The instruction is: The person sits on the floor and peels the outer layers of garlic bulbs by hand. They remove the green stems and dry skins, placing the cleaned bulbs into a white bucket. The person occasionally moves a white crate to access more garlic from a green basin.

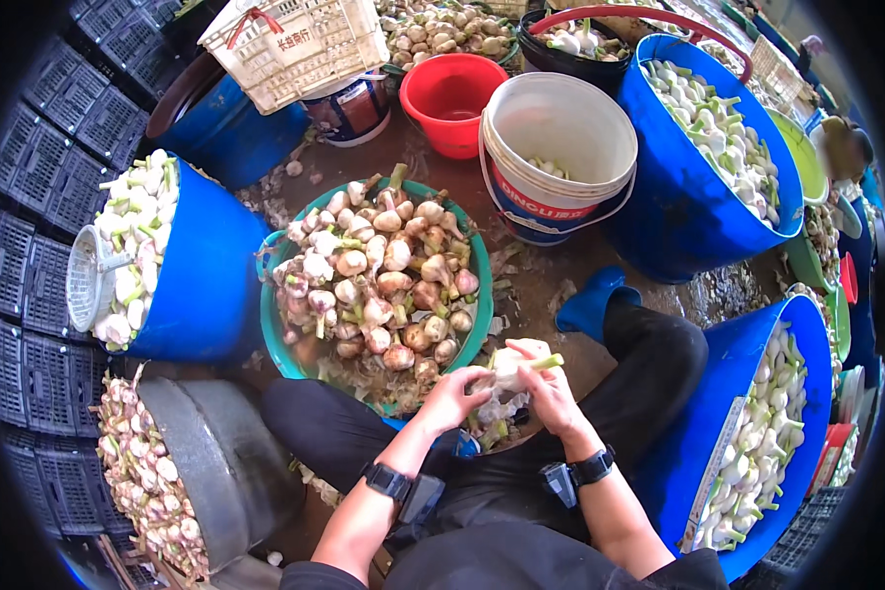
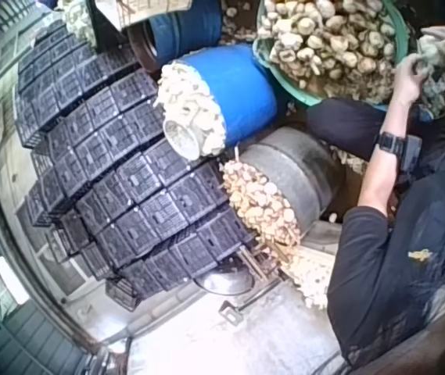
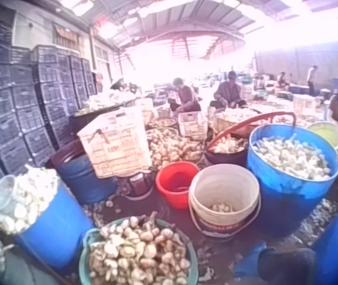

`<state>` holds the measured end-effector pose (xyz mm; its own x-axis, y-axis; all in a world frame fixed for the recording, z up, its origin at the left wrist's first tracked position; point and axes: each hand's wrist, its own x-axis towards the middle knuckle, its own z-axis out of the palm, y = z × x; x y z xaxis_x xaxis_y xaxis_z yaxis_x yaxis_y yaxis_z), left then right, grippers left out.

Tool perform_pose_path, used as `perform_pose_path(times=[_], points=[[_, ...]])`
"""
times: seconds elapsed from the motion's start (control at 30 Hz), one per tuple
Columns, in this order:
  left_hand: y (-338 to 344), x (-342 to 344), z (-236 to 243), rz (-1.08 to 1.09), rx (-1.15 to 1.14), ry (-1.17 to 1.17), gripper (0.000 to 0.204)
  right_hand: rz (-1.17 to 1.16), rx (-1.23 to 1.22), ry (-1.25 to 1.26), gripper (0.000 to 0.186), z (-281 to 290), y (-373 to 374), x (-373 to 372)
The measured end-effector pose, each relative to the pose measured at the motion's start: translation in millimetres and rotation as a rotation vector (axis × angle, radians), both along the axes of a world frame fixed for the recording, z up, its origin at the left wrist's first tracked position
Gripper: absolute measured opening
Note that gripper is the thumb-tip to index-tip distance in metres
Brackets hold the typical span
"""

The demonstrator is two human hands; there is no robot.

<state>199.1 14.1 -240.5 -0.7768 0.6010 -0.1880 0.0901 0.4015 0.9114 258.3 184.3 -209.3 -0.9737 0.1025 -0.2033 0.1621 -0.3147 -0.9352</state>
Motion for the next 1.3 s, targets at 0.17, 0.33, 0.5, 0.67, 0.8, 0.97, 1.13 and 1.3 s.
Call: perform_pose_path(times=[0.17, 0.33, 0.5, 0.67, 0.8, 0.97, 1.13, 1.3], points=[[21.7, 1.1, 59.8, 0.218, -0.043, 0.322, 0.014, -0.156, 0.131, 0.066, 0.027, -12.7, -4.6, 1.7], [21.0, 0.6, 55.2, 0.253, -0.056, 0.152, 0.009, -0.175, 0.032, 0.132, 0.018, -6.9, -5.9, 5.4], [3.1, 2.3, 26.5, 0.218, 0.124, -0.473, 0.011, -0.230, -0.270, 0.104, 0.022, 11.5, -2.6, 3.4], [23.6, 6.7, 67.6, 0.240, -0.040, 0.256, 0.008, -0.193, 0.399, 0.166, 0.016, -0.7, -2.7, 2.1], [26.6, 5.0, 66.5, 0.266, -0.030, 0.060, 0.009, -0.154, 0.207, 0.267, 0.015, 9.0, 1.2, 1.8], [9.4, 14.0, 17.6, -0.022, -0.071, -0.552, 0.013, -0.271, -0.643, 0.049, 0.016, 15.9, -2.9, -0.9], [44.9, 11.2, 63.8, 0.165, 0.390, -0.439, 0.039, -0.416, -0.876, -0.221, 0.020, -10.8, -3.2, -2.7], [28.8, 7.2, 28.1, -0.278, -0.081, 0.117, 0.012, -0.400, -1.120, -0.151, 0.021, 0.7, 41.5, 8.2]])
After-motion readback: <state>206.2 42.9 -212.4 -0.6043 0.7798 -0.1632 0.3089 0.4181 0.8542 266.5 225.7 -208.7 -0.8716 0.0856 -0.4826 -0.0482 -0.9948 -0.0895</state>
